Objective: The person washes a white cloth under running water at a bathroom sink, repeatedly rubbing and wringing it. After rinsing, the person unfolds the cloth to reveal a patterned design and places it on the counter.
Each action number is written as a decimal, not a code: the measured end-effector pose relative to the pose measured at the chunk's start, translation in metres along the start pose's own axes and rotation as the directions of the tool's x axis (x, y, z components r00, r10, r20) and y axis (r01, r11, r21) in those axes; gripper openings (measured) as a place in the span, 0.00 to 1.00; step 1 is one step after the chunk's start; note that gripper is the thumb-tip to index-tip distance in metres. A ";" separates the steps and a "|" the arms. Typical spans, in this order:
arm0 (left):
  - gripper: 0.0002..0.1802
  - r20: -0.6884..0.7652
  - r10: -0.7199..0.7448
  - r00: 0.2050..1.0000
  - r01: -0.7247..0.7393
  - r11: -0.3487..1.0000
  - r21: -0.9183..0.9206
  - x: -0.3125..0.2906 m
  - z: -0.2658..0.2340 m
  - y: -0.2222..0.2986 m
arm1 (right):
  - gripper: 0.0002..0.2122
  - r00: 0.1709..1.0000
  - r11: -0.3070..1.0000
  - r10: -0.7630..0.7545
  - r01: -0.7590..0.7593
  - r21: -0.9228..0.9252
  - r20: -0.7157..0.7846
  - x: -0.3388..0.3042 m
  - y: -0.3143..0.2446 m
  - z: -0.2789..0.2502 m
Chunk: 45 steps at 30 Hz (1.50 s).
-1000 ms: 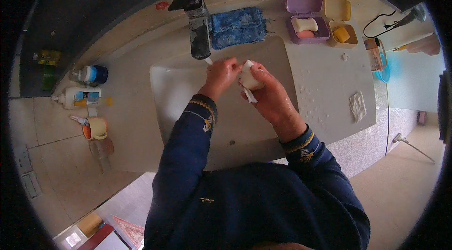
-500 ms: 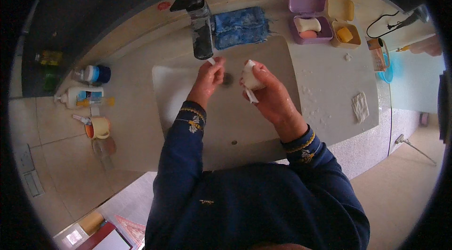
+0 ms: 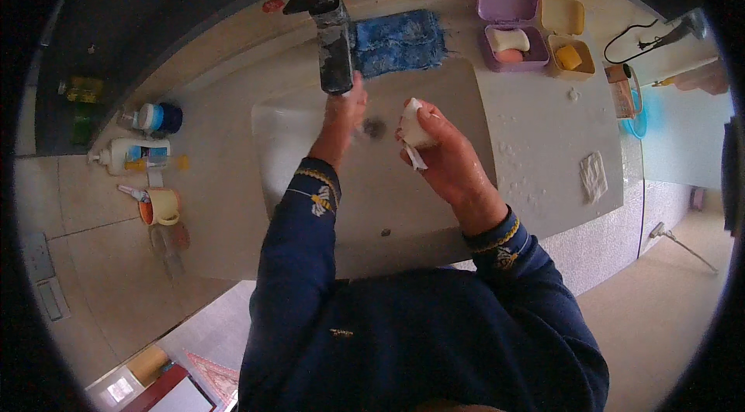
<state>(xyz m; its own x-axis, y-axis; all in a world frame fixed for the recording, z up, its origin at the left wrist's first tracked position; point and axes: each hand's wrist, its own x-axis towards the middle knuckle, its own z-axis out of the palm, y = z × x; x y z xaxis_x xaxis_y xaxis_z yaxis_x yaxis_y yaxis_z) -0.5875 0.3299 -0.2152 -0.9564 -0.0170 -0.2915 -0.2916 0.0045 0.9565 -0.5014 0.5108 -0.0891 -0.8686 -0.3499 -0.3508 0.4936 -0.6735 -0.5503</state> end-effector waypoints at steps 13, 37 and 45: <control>0.13 0.092 0.426 0.900 -0.309 0.476 0.824 -0.004 0.028 0.028 | 0.18 1.000 1.000 0.008 -0.008 -0.013 0.010 0.001 0.003 -0.002; 0.15 0.127 -0.223 0.967 0.236 0.585 -0.776 -0.070 -0.006 0.047 | 0.14 0.932 0.689 -0.361 0.291 -0.664 0.034 0.086 0.055 -0.010; 0.11 -0.176 -0.286 0.942 0.037 0.609 -0.793 -0.054 -0.068 0.013 | 0.10 0.998 0.978 0.011 -0.023 -0.206 -0.060 0.149 0.097 -0.045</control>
<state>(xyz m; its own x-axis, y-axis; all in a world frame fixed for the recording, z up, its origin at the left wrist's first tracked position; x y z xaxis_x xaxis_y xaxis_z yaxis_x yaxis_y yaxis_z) -0.5382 0.2633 -0.1865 -0.8150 -0.1930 -0.5464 -0.2008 -0.7904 0.5788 -0.5811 0.4229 -0.2290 -0.8591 -0.3177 -0.4013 0.5117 -0.5170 -0.6861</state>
